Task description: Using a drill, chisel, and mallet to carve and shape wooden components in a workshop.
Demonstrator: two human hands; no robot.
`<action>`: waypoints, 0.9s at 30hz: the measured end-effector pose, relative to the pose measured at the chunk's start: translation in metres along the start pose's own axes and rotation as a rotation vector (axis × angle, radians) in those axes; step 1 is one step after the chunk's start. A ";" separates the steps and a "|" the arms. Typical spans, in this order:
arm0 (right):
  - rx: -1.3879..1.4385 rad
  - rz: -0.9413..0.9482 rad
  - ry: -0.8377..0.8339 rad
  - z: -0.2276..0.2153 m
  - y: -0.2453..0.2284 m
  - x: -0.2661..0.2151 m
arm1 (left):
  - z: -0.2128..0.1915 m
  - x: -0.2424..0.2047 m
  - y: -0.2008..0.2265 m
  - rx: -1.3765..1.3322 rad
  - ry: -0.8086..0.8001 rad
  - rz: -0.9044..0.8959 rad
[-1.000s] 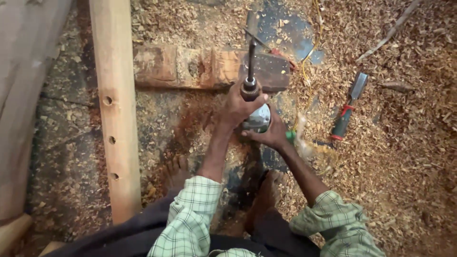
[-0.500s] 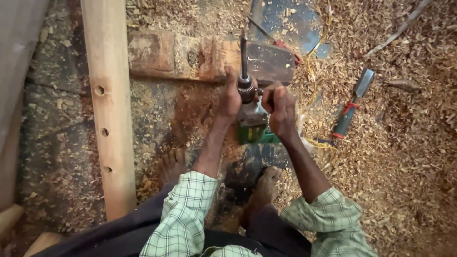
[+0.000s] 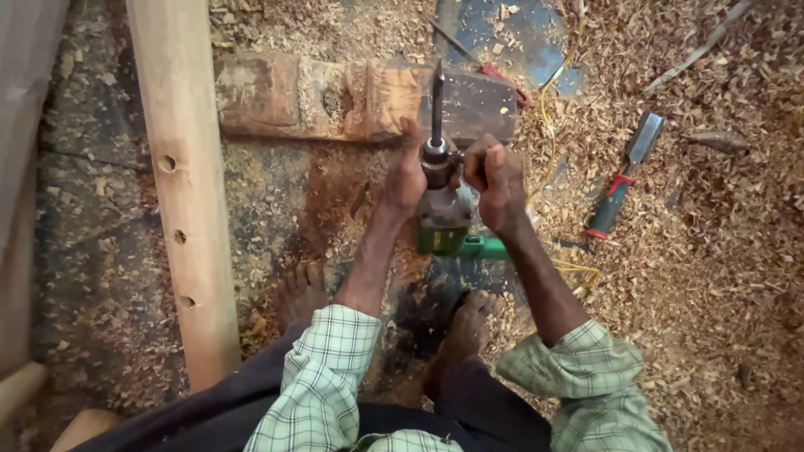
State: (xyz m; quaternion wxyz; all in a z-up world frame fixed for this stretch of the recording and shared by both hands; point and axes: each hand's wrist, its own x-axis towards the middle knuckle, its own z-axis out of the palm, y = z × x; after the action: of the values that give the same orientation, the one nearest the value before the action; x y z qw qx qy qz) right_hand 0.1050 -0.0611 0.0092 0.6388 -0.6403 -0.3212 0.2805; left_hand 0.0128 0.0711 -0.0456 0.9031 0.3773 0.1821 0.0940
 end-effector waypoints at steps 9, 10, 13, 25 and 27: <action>-0.033 -0.082 -0.084 0.001 0.005 -0.003 | 0.011 -0.011 0.006 0.071 0.012 0.077; -0.033 -0.077 -0.085 0.004 0.005 -0.006 | 0.007 -0.011 -0.002 0.069 0.015 0.074; 0.072 -0.007 -0.024 0.011 0.006 -0.008 | -0.004 -0.008 -0.018 0.081 -0.078 0.226; -0.012 0.179 0.243 0.034 0.008 -0.011 | 0.033 -0.024 0.006 0.702 0.430 0.519; -0.028 0.191 0.301 0.038 0.004 -0.013 | 0.033 -0.026 0.006 0.744 0.461 0.508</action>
State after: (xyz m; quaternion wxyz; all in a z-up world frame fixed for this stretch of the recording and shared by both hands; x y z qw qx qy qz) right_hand 0.0677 -0.0462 0.0035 0.6413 -0.7115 -0.1633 0.2363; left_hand 0.0019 0.0457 -0.0133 0.5922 0.6756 0.3004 0.3204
